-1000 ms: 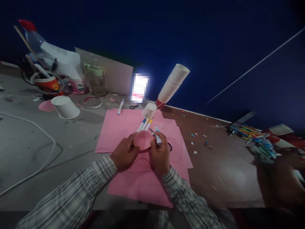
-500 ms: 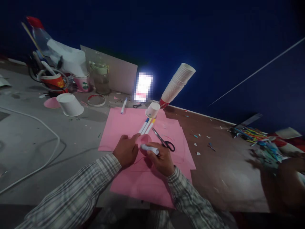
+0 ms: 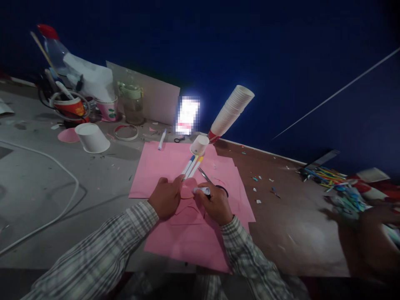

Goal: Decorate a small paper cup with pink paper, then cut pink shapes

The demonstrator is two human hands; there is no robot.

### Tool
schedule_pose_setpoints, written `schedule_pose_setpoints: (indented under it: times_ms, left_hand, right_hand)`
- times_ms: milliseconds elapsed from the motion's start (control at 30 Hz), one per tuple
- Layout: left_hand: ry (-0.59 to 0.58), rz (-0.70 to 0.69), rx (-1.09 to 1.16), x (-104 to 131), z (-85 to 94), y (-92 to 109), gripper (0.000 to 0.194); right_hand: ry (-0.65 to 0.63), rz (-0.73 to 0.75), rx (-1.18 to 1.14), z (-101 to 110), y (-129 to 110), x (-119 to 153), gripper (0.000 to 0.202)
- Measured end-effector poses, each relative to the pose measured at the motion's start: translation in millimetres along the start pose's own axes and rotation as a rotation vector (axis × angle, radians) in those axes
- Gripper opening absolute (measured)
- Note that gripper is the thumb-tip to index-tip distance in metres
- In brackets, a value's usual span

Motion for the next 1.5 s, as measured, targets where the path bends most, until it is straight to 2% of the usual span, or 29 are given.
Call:
schedule_pose_setpoints:
  times_ms: [133,233,333,467,567,700,800,967,1100,1267,1367,1500]
  left_hand:
    - [-0.009,-0.03,0.015,1.7,-0.5,-1.2,0.051]
    - [0.014,-0.035,0.024,2.2,-3.8,-3.6,0.055]
    - [0.011,-0.026,0.034,1.6,-5.8,-4.5,0.053]
    - [-0.022,-0.034,0.017,0.9,-2.9,-2.3,0.051]
    - [-0.044,-0.023,0.005,1.1,-0.1,-0.9,0.05]
    - [-0.046,-0.029,0.015,1.4,0.8,0.3,0.049]
    - [-0.036,-0.011,0.004,0.9,0.3,0.2,0.049]
    - [-0.01,-0.035,-0.012,1.2,-2.7,-1.4,0.051]
    - [0.014,-0.062,0.015,1.4,-4.9,-3.7,0.052]
    - [-0.016,-0.052,0.016,1.4,-2.9,-2.8,0.049]
    - [-0.031,-0.045,0.015,1.3,-1.5,-1.4,0.049]
    - [-0.032,-0.029,0.026,0.2,-1.6,-1.0,0.051]
  right_hand:
    - [0.115,-0.032,-0.101,9.5,-2.7,0.4,0.023]
    - [0.172,0.013,-0.16,10.5,-10.8,-0.6,0.021]
    - [0.112,0.038,-0.2,1.7,-15.6,-1.6,0.02]
    - [-0.076,0.008,-0.177,-14.0,-13.7,0.1,0.023]
    - [-0.124,0.033,-0.092,-16.0,-9.5,1.5,0.023]
    - [-0.111,0.047,0.01,-7.0,-0.8,1.5,0.022]
    - [-0.037,0.039,0.04,3.4,2.1,0.5,0.023]
    - [0.116,-0.003,-0.14,11.4,-9.1,-2.6,0.02]
    - [-0.013,0.023,-0.187,-3.4,-20.1,-4.0,0.021]
    - [-0.152,0.021,-0.086,-18.1,-16.7,-1.6,0.024]
    - [-0.149,0.026,0.008,-14.5,-8.8,-1.4,0.025]
    - [-0.065,0.006,0.077,-2.0,-0.8,-2.2,0.024]
Point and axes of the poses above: each hand's wrist, its own x-axis away from the middle knuckle, its own z-axis out of the back of the hand, y = z × x, the point moved 2 cm from there along -x, towards the middle knuckle, and after that the axes turned 13 degrees about z, right-handed, at the moved point
